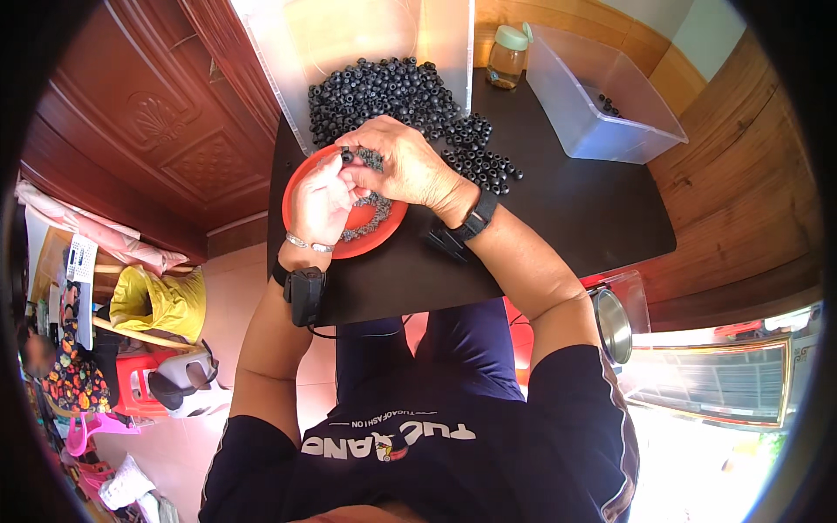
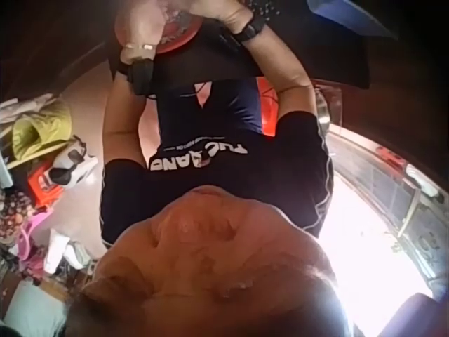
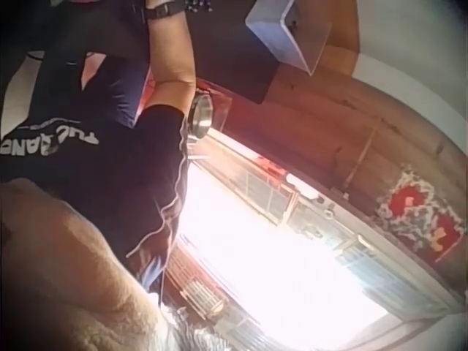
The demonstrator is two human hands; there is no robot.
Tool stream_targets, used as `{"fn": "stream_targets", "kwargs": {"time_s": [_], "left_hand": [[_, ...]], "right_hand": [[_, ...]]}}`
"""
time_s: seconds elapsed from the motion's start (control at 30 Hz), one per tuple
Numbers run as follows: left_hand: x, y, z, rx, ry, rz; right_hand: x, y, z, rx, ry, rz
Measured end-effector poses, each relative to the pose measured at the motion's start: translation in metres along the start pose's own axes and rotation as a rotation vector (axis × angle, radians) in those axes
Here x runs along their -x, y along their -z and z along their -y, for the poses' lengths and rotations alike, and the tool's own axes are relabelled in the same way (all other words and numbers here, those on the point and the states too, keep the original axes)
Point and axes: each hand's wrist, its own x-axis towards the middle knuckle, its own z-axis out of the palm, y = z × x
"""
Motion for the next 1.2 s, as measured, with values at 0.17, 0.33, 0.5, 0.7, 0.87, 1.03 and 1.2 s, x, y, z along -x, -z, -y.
{"fn": "stream_targets", "kwargs": {"time_s": [0.17, 0.33, 0.5, 0.7, 0.87, 1.03, 1.2], "left_hand": [[-0.003, 0.009, 0.004, 0.018, 0.001, 0.106], [-0.003, 0.008, 0.004, 0.06, -0.023, 0.158], [-0.003, 0.007, 0.008, 0.123, -0.039, 0.164], [-0.004, 0.01, 0.013, 0.222, -0.11, 0.105], [-0.006, 0.014, 0.016, 0.22, -0.111, 0.071], [-0.006, 0.01, 0.017, 0.175, -0.085, 0.058], [0.003, 0.007, 0.009, 0.099, -0.097, 0.081]], "right_hand": [[-0.001, -0.003, 0.004, 0.218, 0.111, -0.011], [0.0, -0.005, 0.009, 0.273, 0.114, -0.012], [0.001, -0.009, 0.012, 0.384, 0.165, -0.014], [-0.001, -0.024, 0.014, 0.458, 0.266, -0.07], [0.002, -0.025, 0.013, 0.513, 0.295, -0.055], [0.003, -0.021, 0.011, 0.498, 0.258, -0.049], [-0.018, 0.027, 0.02, 0.701, 0.123, -0.232]]}}
